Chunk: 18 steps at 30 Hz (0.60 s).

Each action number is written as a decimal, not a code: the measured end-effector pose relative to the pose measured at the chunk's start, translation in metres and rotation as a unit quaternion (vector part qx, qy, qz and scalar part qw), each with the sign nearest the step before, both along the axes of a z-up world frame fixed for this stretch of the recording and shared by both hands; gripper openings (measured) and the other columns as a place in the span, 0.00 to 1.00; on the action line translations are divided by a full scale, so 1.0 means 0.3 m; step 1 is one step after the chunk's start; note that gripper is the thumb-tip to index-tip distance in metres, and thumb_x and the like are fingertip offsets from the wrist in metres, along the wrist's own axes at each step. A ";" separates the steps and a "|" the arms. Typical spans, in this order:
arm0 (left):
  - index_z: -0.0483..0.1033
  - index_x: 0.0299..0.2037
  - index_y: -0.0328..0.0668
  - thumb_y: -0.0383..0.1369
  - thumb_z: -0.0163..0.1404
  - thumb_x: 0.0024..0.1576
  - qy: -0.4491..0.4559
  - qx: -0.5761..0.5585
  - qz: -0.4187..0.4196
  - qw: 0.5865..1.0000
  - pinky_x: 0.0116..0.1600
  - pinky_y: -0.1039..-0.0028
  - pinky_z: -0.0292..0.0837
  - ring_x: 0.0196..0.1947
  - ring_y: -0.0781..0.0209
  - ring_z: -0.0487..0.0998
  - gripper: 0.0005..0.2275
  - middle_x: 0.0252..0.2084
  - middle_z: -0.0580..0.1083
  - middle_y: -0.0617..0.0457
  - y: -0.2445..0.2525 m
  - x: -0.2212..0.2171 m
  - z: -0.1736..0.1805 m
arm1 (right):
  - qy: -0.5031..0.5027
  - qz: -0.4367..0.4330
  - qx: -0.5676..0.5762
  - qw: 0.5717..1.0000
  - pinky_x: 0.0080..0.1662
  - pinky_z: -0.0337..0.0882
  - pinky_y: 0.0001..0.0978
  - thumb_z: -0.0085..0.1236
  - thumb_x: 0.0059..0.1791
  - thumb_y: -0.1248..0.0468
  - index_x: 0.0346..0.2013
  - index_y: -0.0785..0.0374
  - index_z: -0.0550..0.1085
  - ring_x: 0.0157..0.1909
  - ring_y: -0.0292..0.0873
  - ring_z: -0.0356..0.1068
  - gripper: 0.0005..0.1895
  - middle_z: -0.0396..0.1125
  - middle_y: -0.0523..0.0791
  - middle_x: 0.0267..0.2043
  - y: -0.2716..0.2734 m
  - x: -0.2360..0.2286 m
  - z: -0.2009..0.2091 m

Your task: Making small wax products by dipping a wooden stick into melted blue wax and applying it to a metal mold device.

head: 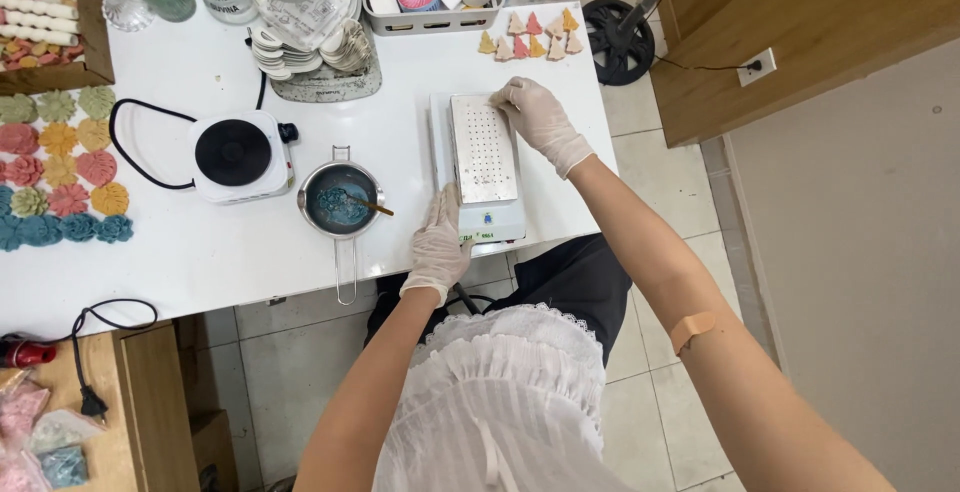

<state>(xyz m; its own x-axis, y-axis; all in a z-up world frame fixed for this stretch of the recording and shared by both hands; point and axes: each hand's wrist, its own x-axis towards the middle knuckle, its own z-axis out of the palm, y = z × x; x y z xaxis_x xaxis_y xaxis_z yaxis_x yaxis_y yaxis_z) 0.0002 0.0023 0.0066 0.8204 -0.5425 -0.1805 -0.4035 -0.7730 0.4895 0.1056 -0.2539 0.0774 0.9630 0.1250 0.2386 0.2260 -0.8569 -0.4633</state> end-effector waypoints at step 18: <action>0.33 0.75 0.36 0.45 0.55 0.55 -0.002 0.040 -0.020 0.999 0.66 0.65 0.64 0.78 0.55 0.43 0.47 0.79 0.41 0.48 -0.001 0.000 -0.010 | 0.060 0.011 0.104 0.993 0.48 0.74 0.35 0.60 0.51 0.68 0.45 0.62 0.81 0.44 0.47 0.75 0.08 0.73 0.47 0.43 0.124 -0.282 0.086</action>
